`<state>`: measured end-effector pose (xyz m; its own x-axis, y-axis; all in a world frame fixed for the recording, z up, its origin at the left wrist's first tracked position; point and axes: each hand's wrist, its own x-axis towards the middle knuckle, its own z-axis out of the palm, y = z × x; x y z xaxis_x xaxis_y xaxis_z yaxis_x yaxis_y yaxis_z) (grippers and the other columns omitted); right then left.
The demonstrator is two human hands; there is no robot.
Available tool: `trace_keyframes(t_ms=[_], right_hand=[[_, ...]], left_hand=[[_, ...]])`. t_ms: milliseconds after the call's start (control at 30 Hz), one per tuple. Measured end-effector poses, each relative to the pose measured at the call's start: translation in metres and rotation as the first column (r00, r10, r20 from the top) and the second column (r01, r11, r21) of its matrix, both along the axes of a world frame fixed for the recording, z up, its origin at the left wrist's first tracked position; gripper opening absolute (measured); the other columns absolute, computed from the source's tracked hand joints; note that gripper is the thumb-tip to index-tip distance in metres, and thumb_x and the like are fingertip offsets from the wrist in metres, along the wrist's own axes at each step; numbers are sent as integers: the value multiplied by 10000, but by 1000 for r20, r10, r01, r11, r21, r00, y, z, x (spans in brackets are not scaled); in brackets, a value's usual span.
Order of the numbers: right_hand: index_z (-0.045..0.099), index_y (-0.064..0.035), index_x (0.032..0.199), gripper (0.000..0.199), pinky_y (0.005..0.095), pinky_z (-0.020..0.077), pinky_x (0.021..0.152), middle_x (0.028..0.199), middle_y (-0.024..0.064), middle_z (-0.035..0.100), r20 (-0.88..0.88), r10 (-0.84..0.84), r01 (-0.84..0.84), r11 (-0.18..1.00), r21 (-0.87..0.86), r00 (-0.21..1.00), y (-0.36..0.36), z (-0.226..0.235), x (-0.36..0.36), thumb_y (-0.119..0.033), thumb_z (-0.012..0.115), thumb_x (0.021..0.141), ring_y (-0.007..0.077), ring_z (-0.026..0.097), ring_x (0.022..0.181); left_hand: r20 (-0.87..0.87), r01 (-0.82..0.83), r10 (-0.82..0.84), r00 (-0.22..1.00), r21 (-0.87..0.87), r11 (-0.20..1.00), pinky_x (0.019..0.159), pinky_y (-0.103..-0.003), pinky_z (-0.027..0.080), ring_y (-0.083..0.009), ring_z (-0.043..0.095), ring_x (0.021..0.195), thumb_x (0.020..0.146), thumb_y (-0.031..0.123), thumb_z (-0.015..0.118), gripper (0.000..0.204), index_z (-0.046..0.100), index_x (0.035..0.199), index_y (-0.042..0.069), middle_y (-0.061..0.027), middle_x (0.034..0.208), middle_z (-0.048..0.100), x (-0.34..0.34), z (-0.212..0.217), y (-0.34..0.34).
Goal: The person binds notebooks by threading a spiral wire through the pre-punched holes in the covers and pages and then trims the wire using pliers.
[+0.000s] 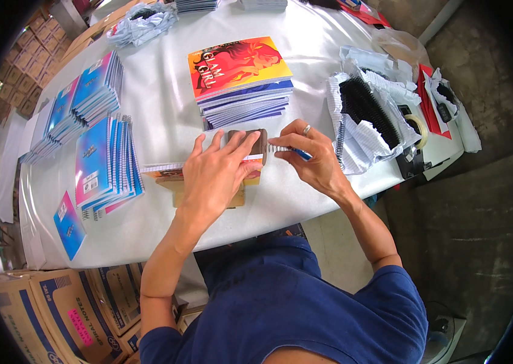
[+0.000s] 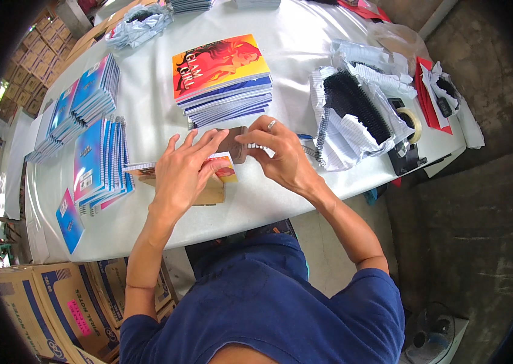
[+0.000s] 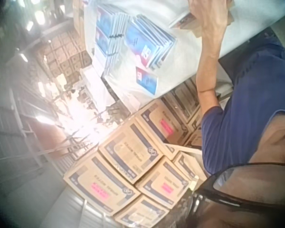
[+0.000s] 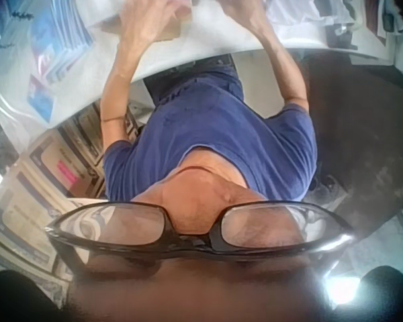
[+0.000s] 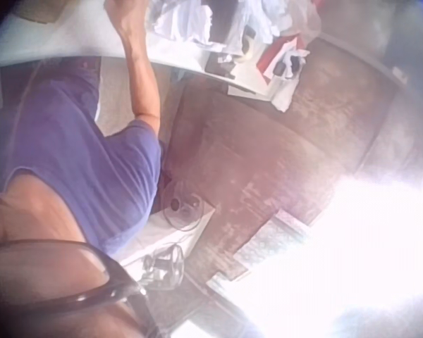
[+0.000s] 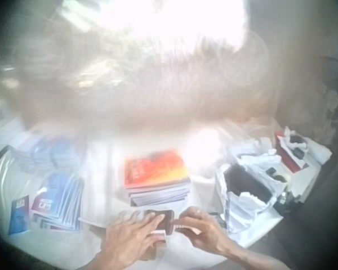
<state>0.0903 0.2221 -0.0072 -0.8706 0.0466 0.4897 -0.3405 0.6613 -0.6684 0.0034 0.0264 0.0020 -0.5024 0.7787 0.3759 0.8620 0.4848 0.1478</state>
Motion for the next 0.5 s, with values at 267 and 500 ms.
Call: trace_keyframes(t_ms=[267,500], right_hand=[[680,3,990,245,342,484,693,907,84,609,311,213,-211,977,-43,926,6,9,1,76,714,758,220,609,834],[547,-20,1050,243,447,491,721,998,133,569,126,130,-158,956,248,983,3,5,7,18,639,827,344,607,812]], left_hand=[[57,-27,30,998,-43,999,1028,-505,408,-333,563,1206,859,359,657,544,532,1372,227,-47,1298,615,1,4,0],[134,46,-53,990,51,998,985,-435,465,-311,583,1189,834,302,687,541,552,1351,220,-21,1303,615,6,7,4]])
